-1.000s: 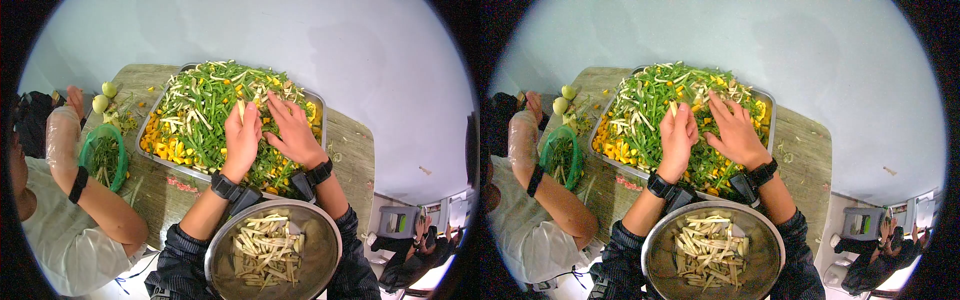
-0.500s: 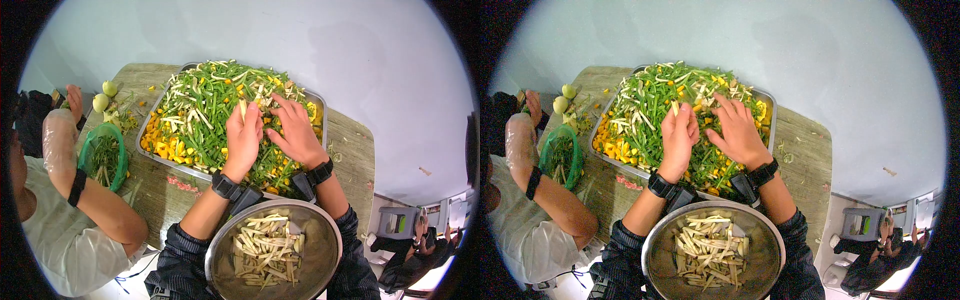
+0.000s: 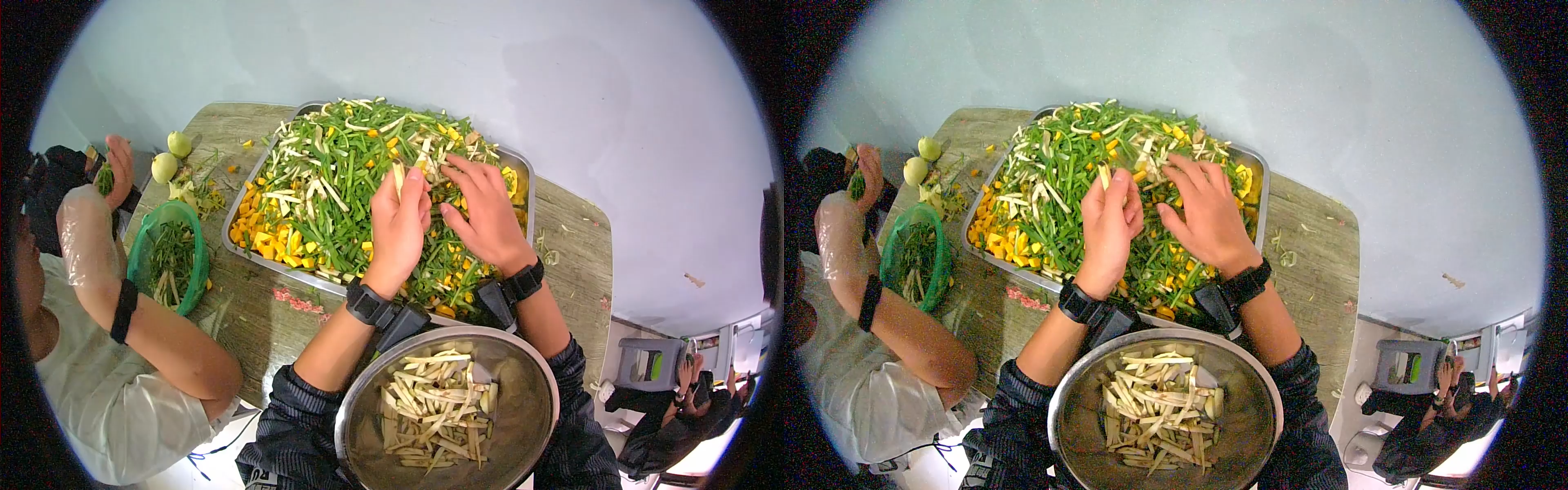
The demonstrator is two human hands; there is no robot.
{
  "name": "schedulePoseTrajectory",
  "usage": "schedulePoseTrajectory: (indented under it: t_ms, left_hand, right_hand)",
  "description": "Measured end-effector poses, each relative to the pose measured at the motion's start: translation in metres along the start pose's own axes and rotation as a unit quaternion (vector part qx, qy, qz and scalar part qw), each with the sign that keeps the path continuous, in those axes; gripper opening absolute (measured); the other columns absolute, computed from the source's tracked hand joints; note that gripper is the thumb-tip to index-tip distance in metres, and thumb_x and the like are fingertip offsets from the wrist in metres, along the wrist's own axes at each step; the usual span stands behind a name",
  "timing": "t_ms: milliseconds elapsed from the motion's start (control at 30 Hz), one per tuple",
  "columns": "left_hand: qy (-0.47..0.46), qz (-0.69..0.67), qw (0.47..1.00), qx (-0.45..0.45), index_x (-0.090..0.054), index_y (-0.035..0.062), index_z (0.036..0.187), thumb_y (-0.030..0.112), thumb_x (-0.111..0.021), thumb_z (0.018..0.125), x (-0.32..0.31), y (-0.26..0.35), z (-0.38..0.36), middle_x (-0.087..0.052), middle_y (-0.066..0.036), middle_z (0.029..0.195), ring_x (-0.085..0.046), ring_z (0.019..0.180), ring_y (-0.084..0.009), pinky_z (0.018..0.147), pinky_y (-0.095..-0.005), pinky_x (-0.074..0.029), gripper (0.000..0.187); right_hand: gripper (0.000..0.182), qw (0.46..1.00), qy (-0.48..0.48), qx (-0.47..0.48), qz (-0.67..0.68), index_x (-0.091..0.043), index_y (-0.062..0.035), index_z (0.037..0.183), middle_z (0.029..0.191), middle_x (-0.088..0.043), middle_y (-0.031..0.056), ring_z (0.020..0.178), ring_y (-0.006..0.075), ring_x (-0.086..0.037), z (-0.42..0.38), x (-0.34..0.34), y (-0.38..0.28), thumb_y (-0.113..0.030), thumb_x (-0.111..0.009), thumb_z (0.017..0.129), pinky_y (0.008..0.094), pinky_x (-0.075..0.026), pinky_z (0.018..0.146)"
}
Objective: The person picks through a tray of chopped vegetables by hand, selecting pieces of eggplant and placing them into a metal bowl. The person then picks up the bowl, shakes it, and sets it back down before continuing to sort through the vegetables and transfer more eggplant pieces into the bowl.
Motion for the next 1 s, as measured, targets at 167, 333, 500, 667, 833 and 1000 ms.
schedulePoseTrajectory:
  t_ms: [167,333,500,667,833,1000]
  left_hand:
    - [0.01,0.008,1.0,0.008,-0.049,0.0107,0.087,0.034,-0.048,0.108,0.001,-0.001,0.0,-0.036,0.006,0.061,-0.029,0.048,-0.004,0.043,-0.0228,-0.021,0.031]
    - [0.008,0.017,1.0,0.0,-0.049,0.0108,0.087,0.033,-0.049,0.108,0.0,-0.001,0.0,-0.036,0.007,0.06,-0.029,0.047,-0.0035,0.042,-0.0227,-0.02,0.03]
    - [0.006,0.058,0.998,-0.013,-0.053,0.0101,0.09,0.03,-0.053,0.106,0.002,-0.005,0.003,-0.037,0.008,0.061,-0.031,0.047,-0.0029,0.041,-0.0225,-0.022,0.026]
    - [-0.012,0.162,0.983,-0.086,-0.066,0.0025,0.104,0.02,-0.065,0.1,-0.007,0.008,0.0,-0.057,0.007,0.073,-0.046,0.061,-0.0016,0.052,-0.0211,-0.036,0.018]
    - [-0.051,0.171,0.982,-0.063,-0.069,-0.0001,0.102,0.016,-0.07,0.096,-0.011,0.001,0.0,-0.065,0.005,0.083,-0.052,0.073,-0.0028,0.063,-0.022,-0.044,0.017]
    - [-0.071,0.193,0.978,-0.041,-0.069,-0.0006,0.098,0.015,-0.071,0.095,-0.011,-0.005,0.0,-0.065,0.003,0.082,-0.053,0.074,-0.0033,0.065,-0.0223,-0.045,0.016]
  right_hand:
    - [0.047,0.984,0.088,-0.068,0.137,-0.059,-0.0009,0.131,0.139,-0.056,0.0149,0.126,0.0336,-0.05,-0.002,0.015,0.015,-0.015,-0.066,0.087,0.042,-0.041,0.105]
    - [0.042,0.936,0.195,-0.094,0.277,-0.065,-0.0005,0.128,0.134,-0.059,0.0145,0.117,0.0243,-0.056,-0.01,0.032,0.038,-0.013,-0.06,0.088,0.0323,-0.045,0.093]
    - [0.044,0.889,0.187,-0.066,0.412,-0.066,0.0023,0.126,0.128,-0.062,0.0143,0.114,0.0194,-0.056,-0.015,0.028,0.048,-0.021,-0.059,0.089,0.0292,-0.044,0.088]
    - [0.054,0.846,0.137,-0.025,0.514,-0.066,0.0054,0.125,0.131,-0.063,0.015,0.115,0.0204,-0.055,-0.011,0.023,0.036,-0.034,-0.06,0.089,0.0321,-0.042,0.091]
    - [0.059,0.848,0.095,-0.026,0.521,-0.065,0.0047,0.127,0.133,-0.062,0.0147,0.118,0.0214,-0.054,-0.008,0.017,0.03,-0.041,-0.058,0.089,0.0328,-0.041,0.092]
    - [0.051,0.857,0.076,-0.017,0.509,-0.066,0.0014,0.127,0.132,-0.062,0.0131,0.116,0.0201,-0.056,-0.006,0.017,0.023,-0.036,-0.059,0.093,0.032,-0.043,0.093]
Point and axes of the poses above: each hand's wrist, its own z-axis towards the middle knuckle, its own x-axis out of the back of the hand, y = z × x, the point moved 8 cm from there along z, towards the middle knuckle
